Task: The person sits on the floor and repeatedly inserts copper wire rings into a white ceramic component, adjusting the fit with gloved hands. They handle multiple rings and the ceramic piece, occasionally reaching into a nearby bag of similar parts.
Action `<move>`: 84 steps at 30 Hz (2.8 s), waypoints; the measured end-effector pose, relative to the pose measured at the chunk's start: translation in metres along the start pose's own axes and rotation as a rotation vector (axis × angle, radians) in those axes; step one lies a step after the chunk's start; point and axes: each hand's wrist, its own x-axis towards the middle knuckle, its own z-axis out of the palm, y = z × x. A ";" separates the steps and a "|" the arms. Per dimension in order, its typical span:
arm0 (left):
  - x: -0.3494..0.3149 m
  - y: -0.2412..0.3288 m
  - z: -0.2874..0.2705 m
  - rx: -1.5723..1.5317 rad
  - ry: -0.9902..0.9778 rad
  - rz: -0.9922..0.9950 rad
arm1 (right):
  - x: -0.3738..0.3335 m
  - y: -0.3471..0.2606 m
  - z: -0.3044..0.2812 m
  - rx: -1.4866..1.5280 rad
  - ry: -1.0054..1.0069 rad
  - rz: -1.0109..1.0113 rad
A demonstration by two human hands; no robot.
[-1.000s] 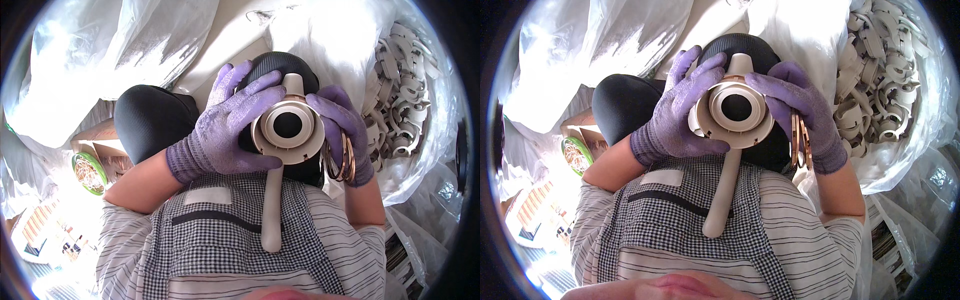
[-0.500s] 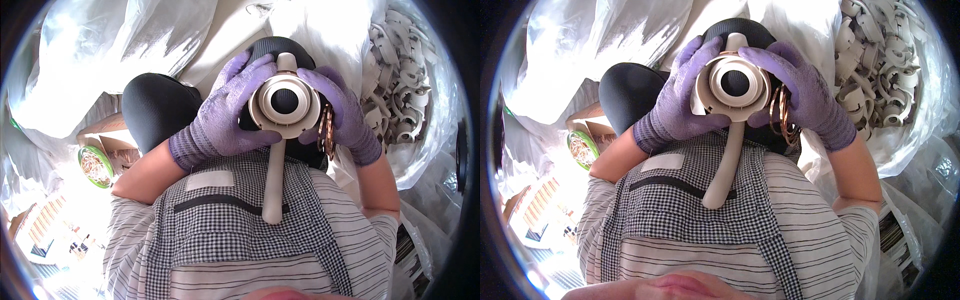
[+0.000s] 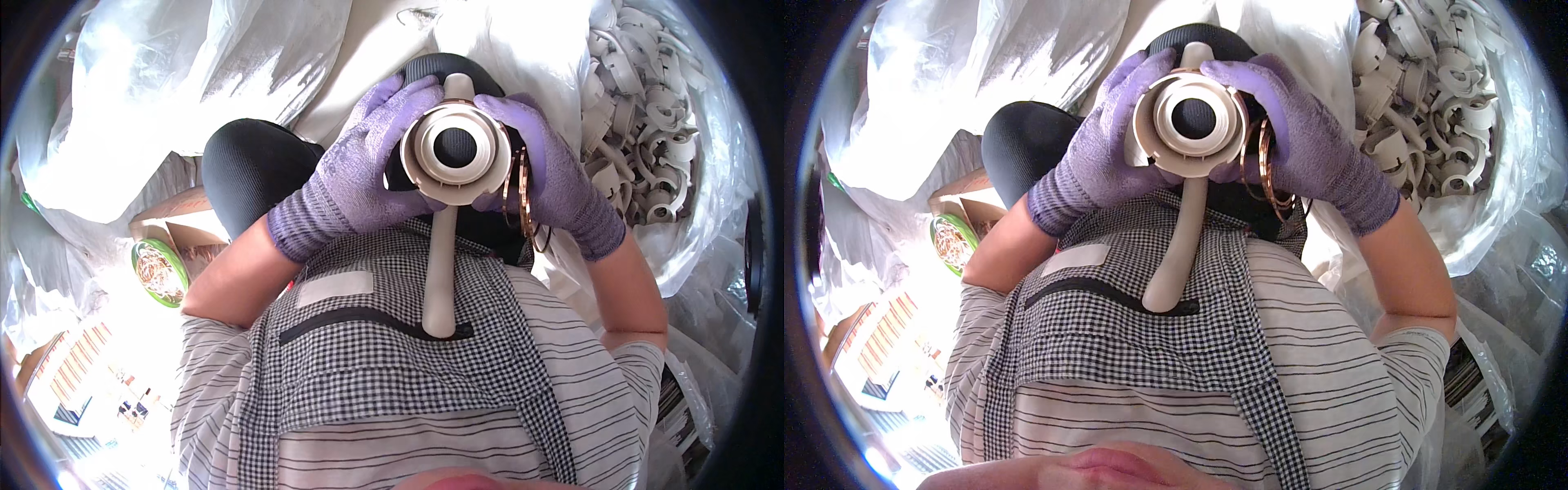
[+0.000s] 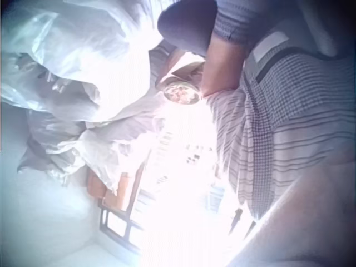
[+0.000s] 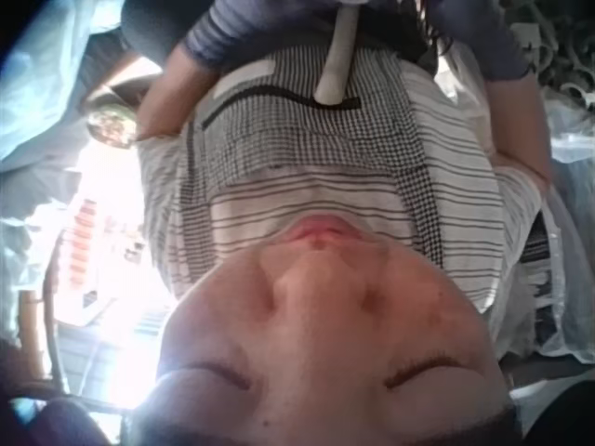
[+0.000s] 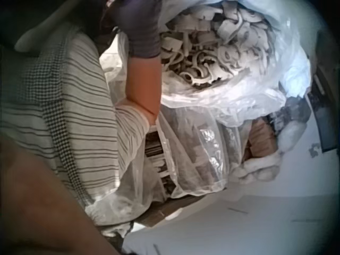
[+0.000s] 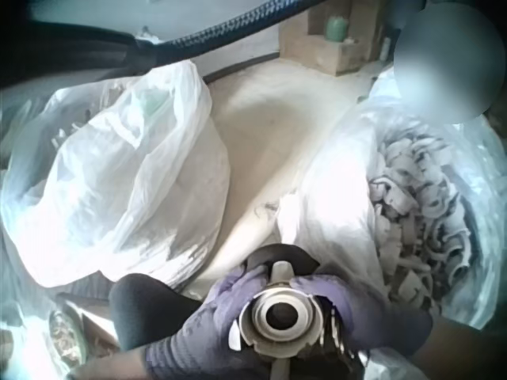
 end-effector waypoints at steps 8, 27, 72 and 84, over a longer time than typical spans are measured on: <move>0.018 -0.002 0.011 0.110 0.087 0.082 | -0.003 -0.014 0.001 0.032 0.015 0.096; 0.055 0.044 -0.054 0.234 0.396 0.632 | 0.033 -0.041 -0.003 0.936 0.413 0.021; -0.014 0.042 -0.033 -1.441 0.138 0.088 | -0.010 -0.116 0.004 -0.169 0.222 -0.158; -0.017 0.046 -0.029 -1.324 0.218 -0.108 | -0.010 -0.092 0.002 0.028 0.175 -0.095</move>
